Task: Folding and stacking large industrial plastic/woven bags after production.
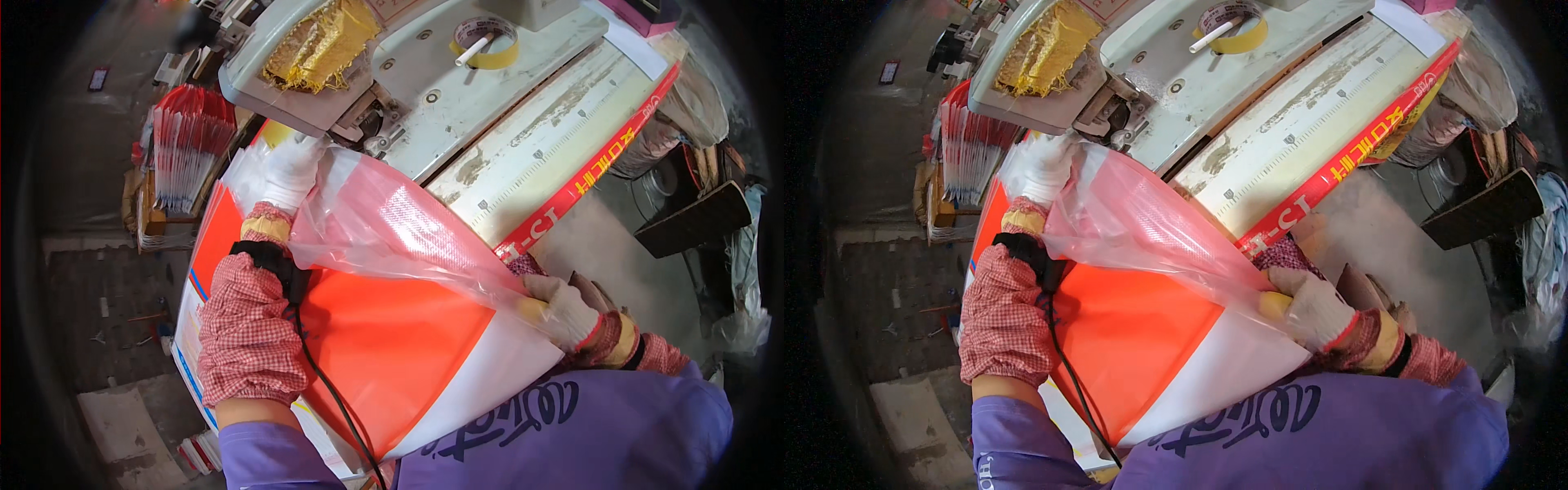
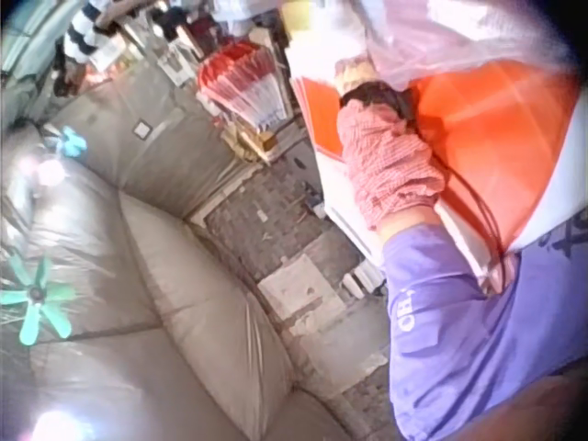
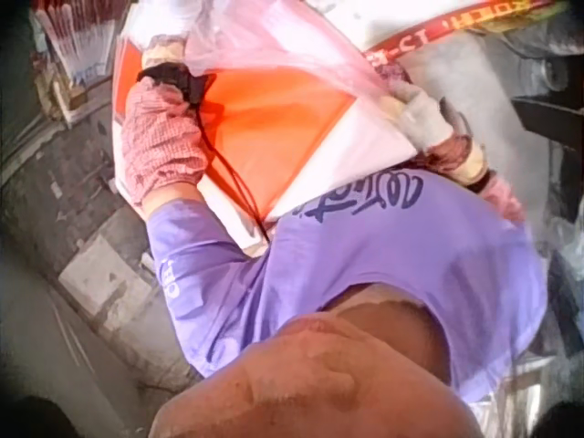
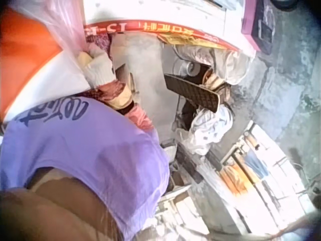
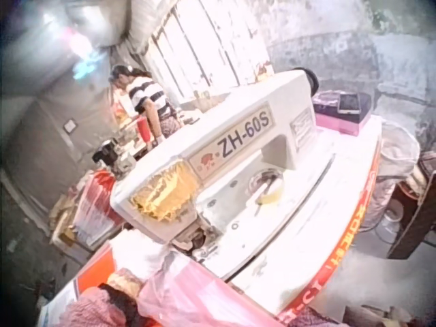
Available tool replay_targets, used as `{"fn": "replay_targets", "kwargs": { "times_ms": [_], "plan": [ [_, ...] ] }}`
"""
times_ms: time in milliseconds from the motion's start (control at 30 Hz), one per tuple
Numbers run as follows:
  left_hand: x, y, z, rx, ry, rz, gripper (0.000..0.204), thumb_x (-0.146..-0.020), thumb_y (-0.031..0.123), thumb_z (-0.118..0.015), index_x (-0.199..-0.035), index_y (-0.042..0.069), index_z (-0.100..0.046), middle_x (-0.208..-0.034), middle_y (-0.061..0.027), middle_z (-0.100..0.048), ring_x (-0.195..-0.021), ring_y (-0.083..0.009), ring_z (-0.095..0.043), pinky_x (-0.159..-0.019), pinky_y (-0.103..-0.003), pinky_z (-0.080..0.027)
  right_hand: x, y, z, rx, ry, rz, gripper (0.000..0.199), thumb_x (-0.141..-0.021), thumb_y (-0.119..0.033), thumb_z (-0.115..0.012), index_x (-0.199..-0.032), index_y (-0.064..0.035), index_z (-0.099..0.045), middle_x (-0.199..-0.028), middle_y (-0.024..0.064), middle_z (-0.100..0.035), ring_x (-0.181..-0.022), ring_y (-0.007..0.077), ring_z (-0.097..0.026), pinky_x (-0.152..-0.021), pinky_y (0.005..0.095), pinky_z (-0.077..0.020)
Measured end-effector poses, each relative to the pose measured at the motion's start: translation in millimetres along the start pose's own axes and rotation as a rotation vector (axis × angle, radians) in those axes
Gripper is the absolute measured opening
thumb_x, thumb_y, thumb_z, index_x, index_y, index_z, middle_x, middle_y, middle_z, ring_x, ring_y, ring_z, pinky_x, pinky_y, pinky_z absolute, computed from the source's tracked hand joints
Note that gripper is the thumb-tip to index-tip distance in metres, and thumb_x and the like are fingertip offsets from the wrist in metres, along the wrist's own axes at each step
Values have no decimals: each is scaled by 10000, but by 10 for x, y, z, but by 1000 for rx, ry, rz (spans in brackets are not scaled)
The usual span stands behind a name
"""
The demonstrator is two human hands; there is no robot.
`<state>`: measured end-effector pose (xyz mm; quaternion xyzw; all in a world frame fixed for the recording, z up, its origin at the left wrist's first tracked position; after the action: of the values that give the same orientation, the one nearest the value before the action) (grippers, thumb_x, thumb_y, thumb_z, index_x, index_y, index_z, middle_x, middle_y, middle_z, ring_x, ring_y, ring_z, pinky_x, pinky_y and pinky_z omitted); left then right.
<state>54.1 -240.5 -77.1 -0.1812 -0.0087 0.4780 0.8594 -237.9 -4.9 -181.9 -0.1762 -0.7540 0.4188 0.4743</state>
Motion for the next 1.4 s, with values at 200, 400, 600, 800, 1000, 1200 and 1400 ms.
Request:
{"fn": "replay_targets", "kwargs": {
  "times_ms": [200,400,600,800,1000,1200,1400],
  "plan": [
    [-49,146,197,254,98,12,147,-724,151,-592,-866,113,-596,-818,-114,-578,-738,-303,-565,-628,-385,-461,304,-634,10,455,288,212,332,-788,-143,-593,-1118,-106,-595,-709,131,-612,-629,147,-590,-596,270,-475],
    [114,13,186,288,-64,7,187,-723,105,-584,-904,80,-623,-856,-141,-577,-772,-325,-566,-674,-361,-465,353,-795,-35,924,368,356,165,-756,-218,-605,-885,-134,-663,-653,136,-592,-600,313,-590,-557,367,-493],
    [38,193,108,695,-242,193,196,-748,71,-551,-923,85,-639,-858,-144,-605,-760,-328,-575,-701,-356,-469,469,-800,-26,951,435,335,231,-787,-360,-550,-847,-163,-653,-583,96,-583,-522,295,-585,-458,419,-458],
    [-286,-597,-239,-56,72,-142,138,-746,144,-544,-742,54,-649,-774,-158,-630,-749,-330,-599,-659,-392,-486,-215,-997,-227,1147,448,681,300,-819,-237,-498,-1078,-104,-568,-590,78,-572,-473,265,-554,-412,432,-410],
    [-554,-2023,509,91,3,197,206,-784,129,-508,-957,47,-586,-900,-208,-612,-904,-364,-569,-750,-402,-469,-910,-2037,-974,1363,440,898,144,-688,-125,-557,-746,-2,-602,-645,165,-590,-628,275,-615,-539,371,-478],
    [-439,-251,1255,-264,-428,118,159,-724,218,-561,-780,103,-656,-801,-146,-630,-779,-318,-602,-678,-415,-488,-1208,-1950,-673,1107,61,699,160,-639,-180,-564,-744,-103,-658,-705,138,-624,-640,321,-598,-586,401,-470],
    [-169,1621,1817,-169,-412,-519,112,-657,179,-585,-601,97,-535,-582,-63,-502,-648,-261,-554,-589,-376,-443,-1624,-1986,-426,841,-276,467,193,-678,-184,-611,-770,-17,-642,-735,109,-641,-621,218,-596,-544,346,-472]
  ]
}}
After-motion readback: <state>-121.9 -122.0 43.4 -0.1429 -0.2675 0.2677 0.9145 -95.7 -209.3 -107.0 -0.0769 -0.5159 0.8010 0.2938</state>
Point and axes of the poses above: each hand's wrist, its own x-axis away from the middle knuckle, its own z-axis out of the back of the hand, y = z × x, the point moved 6 cm from there along -x, towards the middle knuckle
